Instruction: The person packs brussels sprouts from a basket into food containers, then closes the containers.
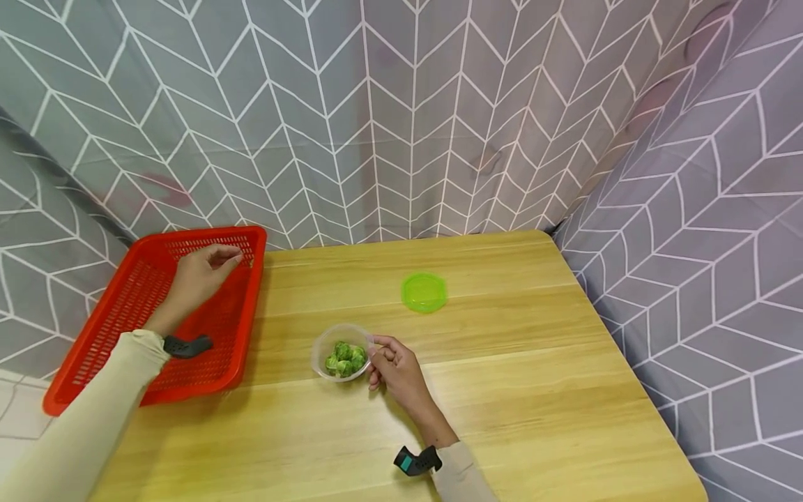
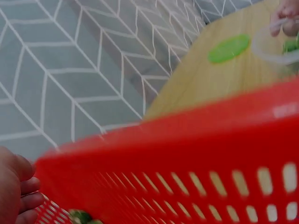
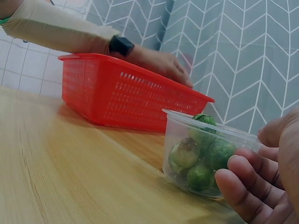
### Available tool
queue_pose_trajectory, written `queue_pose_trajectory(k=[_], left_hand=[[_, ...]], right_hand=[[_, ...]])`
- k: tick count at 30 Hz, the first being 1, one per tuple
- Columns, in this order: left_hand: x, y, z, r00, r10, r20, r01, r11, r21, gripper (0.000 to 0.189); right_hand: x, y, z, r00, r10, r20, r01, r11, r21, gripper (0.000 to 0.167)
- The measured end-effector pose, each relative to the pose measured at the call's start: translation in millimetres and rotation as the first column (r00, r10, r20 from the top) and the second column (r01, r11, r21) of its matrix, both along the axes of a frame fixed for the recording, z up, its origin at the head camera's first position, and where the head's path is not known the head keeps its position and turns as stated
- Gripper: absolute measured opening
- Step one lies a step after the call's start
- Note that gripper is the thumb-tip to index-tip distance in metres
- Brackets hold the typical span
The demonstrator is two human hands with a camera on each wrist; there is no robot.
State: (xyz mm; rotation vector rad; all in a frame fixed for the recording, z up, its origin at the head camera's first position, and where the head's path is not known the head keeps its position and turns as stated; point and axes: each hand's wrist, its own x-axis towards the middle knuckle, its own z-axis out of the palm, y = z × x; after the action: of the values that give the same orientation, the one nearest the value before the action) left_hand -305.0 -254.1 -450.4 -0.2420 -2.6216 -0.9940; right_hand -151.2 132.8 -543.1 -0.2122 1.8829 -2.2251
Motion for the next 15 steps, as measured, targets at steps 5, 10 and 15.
queue_pose_trajectory(k=[5, 10, 15], left_hand=[[-9.6, -1.8, -16.8, 1.0, 0.021, 0.006, -0.02, 0.999, -0.039, 0.026], [-17.8, -1.4, -25.3, 0.998, 0.019, 0.057, -0.015, 0.998, -0.067, 0.028], [-24.4, -2.3, -32.2, 0.993, 0.045, 0.105, -0.033, 0.993, -0.114, 0.031]], right_hand=[[0.2, 1, 0.6, 1.0, 0.005, 0.001, -0.005, 1.0, 0.001, 0.041], [-0.2, 1, 0.5, 1.0, 0.003, -0.003, -0.003, 1.0, -0.001, 0.041], [-0.6, 0, 0.5, 1.0, 0.011, 0.001, -0.011, 1.0, -0.009, 0.041]])
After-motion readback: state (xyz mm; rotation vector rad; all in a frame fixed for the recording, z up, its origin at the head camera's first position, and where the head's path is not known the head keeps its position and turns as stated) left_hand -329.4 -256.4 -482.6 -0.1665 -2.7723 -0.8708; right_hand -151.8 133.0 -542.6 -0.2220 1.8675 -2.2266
